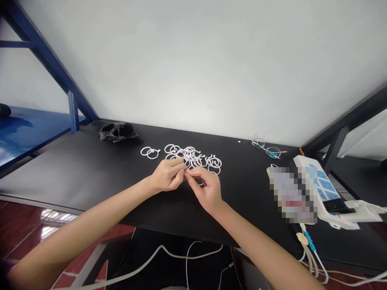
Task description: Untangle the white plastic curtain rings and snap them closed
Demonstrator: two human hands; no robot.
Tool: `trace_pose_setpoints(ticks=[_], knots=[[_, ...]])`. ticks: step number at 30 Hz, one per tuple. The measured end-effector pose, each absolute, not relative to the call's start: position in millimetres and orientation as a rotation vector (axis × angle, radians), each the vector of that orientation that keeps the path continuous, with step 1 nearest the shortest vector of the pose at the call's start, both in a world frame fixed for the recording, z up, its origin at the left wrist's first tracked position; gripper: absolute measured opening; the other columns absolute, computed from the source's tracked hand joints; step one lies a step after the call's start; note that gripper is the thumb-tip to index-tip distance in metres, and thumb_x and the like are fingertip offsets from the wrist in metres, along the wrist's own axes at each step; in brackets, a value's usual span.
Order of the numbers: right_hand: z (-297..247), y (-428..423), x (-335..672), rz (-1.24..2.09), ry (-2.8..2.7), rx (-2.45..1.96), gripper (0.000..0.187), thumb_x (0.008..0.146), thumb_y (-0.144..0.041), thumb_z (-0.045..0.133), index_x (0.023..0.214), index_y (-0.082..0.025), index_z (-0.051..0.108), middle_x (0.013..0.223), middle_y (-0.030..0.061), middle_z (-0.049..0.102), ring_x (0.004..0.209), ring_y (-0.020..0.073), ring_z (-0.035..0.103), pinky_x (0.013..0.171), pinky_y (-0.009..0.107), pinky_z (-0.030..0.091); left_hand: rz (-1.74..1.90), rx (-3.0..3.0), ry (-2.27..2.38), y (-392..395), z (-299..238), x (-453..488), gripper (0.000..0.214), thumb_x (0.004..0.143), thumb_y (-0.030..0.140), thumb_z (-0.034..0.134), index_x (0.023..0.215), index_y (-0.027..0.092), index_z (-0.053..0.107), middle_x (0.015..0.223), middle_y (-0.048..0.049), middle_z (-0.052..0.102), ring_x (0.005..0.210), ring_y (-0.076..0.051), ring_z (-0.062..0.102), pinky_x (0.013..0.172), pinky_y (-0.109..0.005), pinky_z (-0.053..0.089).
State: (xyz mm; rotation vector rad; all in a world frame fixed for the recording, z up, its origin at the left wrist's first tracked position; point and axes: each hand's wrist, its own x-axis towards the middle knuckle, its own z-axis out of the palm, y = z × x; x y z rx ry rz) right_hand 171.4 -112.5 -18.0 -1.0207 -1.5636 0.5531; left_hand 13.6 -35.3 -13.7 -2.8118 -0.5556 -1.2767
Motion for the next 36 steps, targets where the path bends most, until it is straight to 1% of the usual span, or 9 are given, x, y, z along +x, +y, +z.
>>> trace_pose_setpoints(ticks=[5,7,11,15,17,27,31,33,36], knots=[[-16.5,-113.4,170.2,0.564,-1.583,-1.024,0.008,0.087,-0.02,0.064,0.084,-0.023,0.071,0.08,0.0026,0.072,0.074,0.0171,0.068,0.066,0.03,0.057,-1.276,-2.795,-0.429,-35.2,-14.9,14.4,0.031,0.087,0.016,0.034,0.058,0.018,0.044,0.054,0.0009,0.046,0.045,-0.01,0.036,0.045,-0.024,0.028],[-17.4,-111.3,171.8,0.665,-1.524,-1.057,0.008,0.086,-0.023,0.067,0.092,-0.024,0.072,0.084,0.0027,0.073,0.076,0.0178,0.07,0.07,0.031,0.059,-1.178,-2.815,-0.476,-29.4,-10.9,9.9,0.032,0.089,0.019,0.033,0.061,0.018,0.046,0.056,0.0005,0.048,0.046,-0.01,0.038,0.046,-0.025,0.028],[-17.8,-104.7,178.0,0.843,-1.332,-1.114,0.03,0.084,-0.03,0.07,0.112,-0.024,0.066,0.093,0.0046,0.073,0.074,0.0181,0.072,0.069,0.033,0.06,-1.001,-2.745,-0.95,0.3,-0.2,-16.5,0.035,0.096,0.026,0.031,0.069,0.018,0.051,0.067,-0.0024,0.056,0.058,-0.013,0.049,0.054,-0.026,0.033],[-15.3,-102.3,181.1,0.821,-1.267,-1.164,0.022,0.082,-0.034,0.071,0.099,-0.021,0.068,0.091,0.0057,0.071,0.067,0.0162,0.069,0.058,0.028,0.058,-0.893,-2.553,-1.461,39.6,-4.1,-54.0,0.031,0.098,0.038,0.038,0.085,0.018,0.057,0.086,-0.0061,0.063,0.085,-0.02,0.057,0.064,-0.027,0.039],[-14.3,-103.3,180.7,0.817,-1.283,-1.194,0.02,0.082,-0.036,0.071,0.093,-0.021,0.069,0.092,0.0064,0.071,0.068,0.0163,0.068,0.056,0.028,0.057,-0.763,-2.557,-1.6,53.2,-12.0,-67.0,0.027,0.095,0.039,0.045,0.084,0.018,0.058,0.087,-0.0066,0.064,0.088,-0.022,0.056,0.066,-0.028,0.041],[-13.3,-106.3,179.0,0.802,-1.386,-1.242,0.018,0.084,-0.037,0.067,0.091,-0.02,0.07,0.086,0.0068,0.071,0.067,0.0167,0.067,0.058,0.029,0.057,-0.661,-2.702,-1.534,51.1,-12.7,-68.7,0.029,0.086,0.044,0.054,0.088,0.016,0.062,0.095,-0.0106,0.065,0.095,-0.027,0.056,0.083,-0.039,0.043],[-14.7,-105.7,178.7,0.808,-1.381,-1.227,0.018,0.085,-0.036,0.066,0.091,-0.02,0.07,0.083,0.0063,0.07,0.066,0.0163,0.066,0.057,0.028,0.057,-0.836,-3.086,-1.396,34.7,13.0,-65.3,0.028,0.085,0.044,0.055,0.084,0.017,0.06,0.081,-0.0041,0.064,0.077,-0.017,0.058,0.072,-0.028,0.045],[-15.4,-105.6,178.3,0.815,-1.383,-1.22,0.017,0.085,-0.036,0.066,0.089,-0.02,0.07,0.078,0.0049,0.068,0.064,0.0156,0.065,0.057,0.028,0.056,-0.615,-3.381,-1.359,27.2,21.5,-64.3,0.031,0.08,0.048,0.062,0.08,0.017,0.06,0.07,-0.0002,0.062,0.065,-0.013,0.056,0.062,-0.024,0.044],[-15.7,-105.6,177.8,0.832,-1.388,-1.218,0.016,0.086,-0.035,0.065,0.088,-0.02,0.07,0.069,0.0023,0.065,0.062,0.015,0.063,0.056,0.027,0.056,-0.247,-3.546,-1.39,21.7,22.5,-62.4,0.033,0.072,0.048,0.071,0.083,0.018,0.061,0.069,0.0014,0.065,0.062,-0.012,0.059,0.057,-0.021,0.043]])
